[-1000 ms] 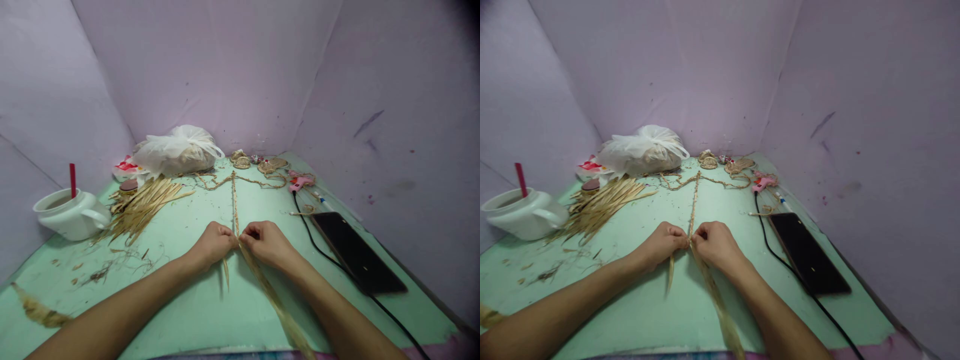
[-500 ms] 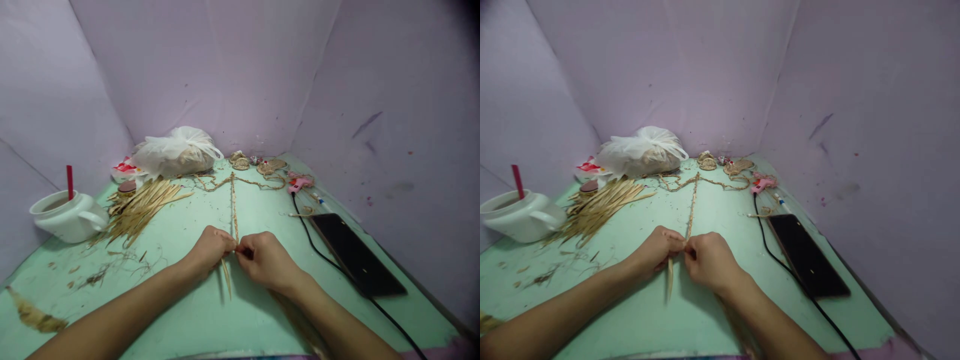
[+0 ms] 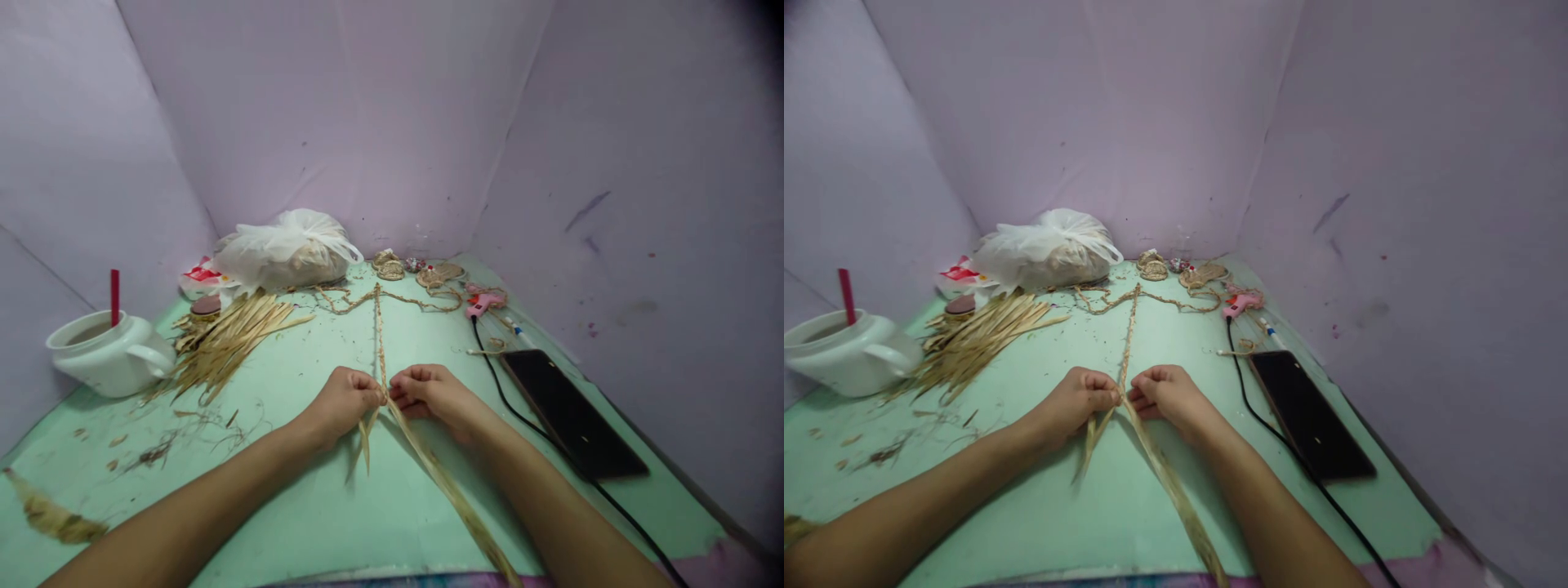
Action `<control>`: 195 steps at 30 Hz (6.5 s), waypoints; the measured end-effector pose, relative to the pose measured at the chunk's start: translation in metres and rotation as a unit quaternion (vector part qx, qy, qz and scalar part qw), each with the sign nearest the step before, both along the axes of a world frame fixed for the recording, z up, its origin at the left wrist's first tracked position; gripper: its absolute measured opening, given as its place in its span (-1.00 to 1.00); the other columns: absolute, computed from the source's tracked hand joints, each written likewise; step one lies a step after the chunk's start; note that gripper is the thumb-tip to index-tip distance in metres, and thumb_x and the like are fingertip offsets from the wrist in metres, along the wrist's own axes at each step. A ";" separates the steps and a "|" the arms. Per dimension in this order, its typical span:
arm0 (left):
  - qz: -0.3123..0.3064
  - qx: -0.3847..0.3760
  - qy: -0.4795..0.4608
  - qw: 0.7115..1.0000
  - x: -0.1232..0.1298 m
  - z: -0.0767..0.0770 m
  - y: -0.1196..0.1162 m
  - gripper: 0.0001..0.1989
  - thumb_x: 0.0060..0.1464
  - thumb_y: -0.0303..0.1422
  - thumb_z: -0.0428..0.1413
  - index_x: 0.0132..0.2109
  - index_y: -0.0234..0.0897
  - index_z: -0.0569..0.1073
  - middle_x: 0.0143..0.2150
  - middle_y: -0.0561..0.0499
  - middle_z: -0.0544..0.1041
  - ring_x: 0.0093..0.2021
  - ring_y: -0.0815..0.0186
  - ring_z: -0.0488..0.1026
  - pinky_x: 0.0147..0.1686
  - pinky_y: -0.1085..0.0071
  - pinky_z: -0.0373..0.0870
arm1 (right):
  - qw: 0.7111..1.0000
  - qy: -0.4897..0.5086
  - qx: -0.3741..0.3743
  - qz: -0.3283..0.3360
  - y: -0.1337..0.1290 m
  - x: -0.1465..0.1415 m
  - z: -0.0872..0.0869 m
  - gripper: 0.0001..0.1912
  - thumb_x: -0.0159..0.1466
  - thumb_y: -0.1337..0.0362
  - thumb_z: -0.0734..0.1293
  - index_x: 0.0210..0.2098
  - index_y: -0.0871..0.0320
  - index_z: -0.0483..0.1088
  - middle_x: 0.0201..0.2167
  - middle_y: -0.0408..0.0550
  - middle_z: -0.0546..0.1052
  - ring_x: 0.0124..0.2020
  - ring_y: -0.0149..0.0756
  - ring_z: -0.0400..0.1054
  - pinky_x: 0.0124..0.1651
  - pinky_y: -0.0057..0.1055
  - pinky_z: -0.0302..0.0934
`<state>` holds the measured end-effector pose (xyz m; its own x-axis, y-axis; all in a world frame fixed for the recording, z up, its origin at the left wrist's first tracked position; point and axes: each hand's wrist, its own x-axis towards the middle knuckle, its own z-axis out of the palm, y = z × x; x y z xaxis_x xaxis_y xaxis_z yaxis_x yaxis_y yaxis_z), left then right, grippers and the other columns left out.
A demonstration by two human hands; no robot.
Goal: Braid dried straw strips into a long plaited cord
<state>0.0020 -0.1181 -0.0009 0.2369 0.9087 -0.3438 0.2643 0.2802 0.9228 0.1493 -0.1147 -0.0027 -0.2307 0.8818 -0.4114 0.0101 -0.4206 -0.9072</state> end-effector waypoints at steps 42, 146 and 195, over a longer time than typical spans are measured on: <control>0.056 0.130 0.157 0.977 -0.002 0.020 -0.009 -0.87 -0.14 -0.40 0.00 -0.37 -0.33 0.39 -0.55 0.02 0.40 -0.63 0.45 0.22 -0.60 0.50 0.15 | 0.994 0.106 0.005 0.028 -0.004 -0.009 -0.011 -0.85 -0.10 0.35 0.36 -0.64 0.28 0.29 -0.79 -0.26 0.24 -0.78 -0.67 -0.14 -0.69 -0.57 -0.33; -0.007 -0.094 -0.022 0.995 -0.003 0.010 -0.005 -0.80 -0.18 -0.34 0.04 -0.35 -0.36 0.38 -0.62 0.07 0.35 -0.74 0.49 0.17 -0.75 0.54 0.04 | 0.996 0.049 0.071 0.028 -0.010 -0.011 -0.015 -0.93 -0.03 0.36 0.26 -0.57 0.22 0.24 -0.71 -0.22 0.32 -0.69 -0.56 0.11 -0.58 -0.57 -0.03; -0.051 0.005 0.049 0.997 0.001 -0.005 -0.004 -0.92 -0.30 -0.47 -0.02 -0.65 -0.32 0.25 -0.78 0.18 0.06 -0.72 0.55 -0.07 -0.70 0.53 -0.15 | 0.993 -0.081 0.059 0.064 -0.008 -0.006 -0.009 -0.91 0.00 0.39 0.25 -0.60 0.23 0.24 -0.79 -0.32 0.16 -0.79 -0.65 -0.13 -0.71 -0.58 -0.28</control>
<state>0.0027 -0.1222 -0.0061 0.2940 0.8851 -0.3608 0.3803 0.2380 0.8937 0.1430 -0.1225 -0.0116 -0.2829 0.8936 -0.3484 0.2070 -0.2978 -0.9319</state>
